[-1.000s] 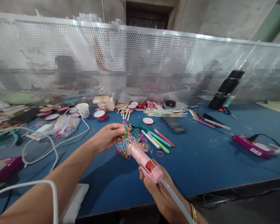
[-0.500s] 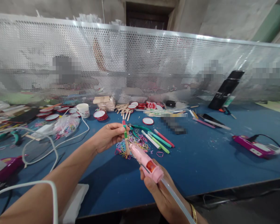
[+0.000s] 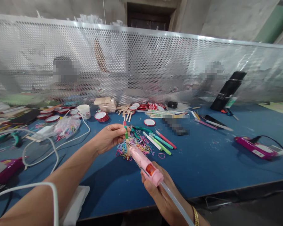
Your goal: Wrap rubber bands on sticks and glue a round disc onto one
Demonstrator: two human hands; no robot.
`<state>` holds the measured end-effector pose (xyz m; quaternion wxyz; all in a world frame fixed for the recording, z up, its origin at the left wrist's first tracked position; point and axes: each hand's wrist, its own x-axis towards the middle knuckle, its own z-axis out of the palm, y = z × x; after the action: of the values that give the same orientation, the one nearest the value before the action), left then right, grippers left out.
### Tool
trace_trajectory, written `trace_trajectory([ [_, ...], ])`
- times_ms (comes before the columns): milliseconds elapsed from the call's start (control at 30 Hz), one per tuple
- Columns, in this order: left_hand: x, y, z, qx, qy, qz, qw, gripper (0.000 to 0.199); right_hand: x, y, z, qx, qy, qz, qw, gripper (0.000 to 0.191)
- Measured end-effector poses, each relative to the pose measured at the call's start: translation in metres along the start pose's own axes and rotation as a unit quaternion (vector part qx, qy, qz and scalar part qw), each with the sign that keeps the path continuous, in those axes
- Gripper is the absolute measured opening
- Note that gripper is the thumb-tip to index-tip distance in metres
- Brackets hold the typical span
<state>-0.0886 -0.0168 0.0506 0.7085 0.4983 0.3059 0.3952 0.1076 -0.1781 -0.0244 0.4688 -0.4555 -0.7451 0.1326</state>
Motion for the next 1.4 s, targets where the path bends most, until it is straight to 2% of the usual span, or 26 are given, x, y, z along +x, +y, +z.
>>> trace_trajectory([
  [233,-0.001,0.001,0.0009,-0.004,0.002,0.005,1.0,0.018,0.0027,-0.0051,-0.0024,-0.02,0.007,-0.013,1.0,0.027],
  [633,-0.0028,0.0043,0.0025,0.001,-0.006,0.014,1.0,0.011,-0.0004,-0.0015,-0.0031,-0.074,0.02,-0.041,0.996,0.032],
  [1067,-0.0027,0.004,0.0016,-0.006,0.004,0.018,1.0,0.01,0.002,-0.0091,-0.006,-0.068,0.003,-0.031,0.997,0.027],
  [1267,-0.002,0.0048,0.001,-0.011,0.004,0.018,1.0,0.01,-0.0013,-0.007,-0.0056,-0.079,0.025,-0.026,0.996,0.032],
  [1400,-0.0026,0.0052,0.0015,-0.015,0.007,0.018,1.0,0.009,-0.0008,-0.0073,-0.0069,-0.074,0.017,-0.024,0.997,0.028],
])
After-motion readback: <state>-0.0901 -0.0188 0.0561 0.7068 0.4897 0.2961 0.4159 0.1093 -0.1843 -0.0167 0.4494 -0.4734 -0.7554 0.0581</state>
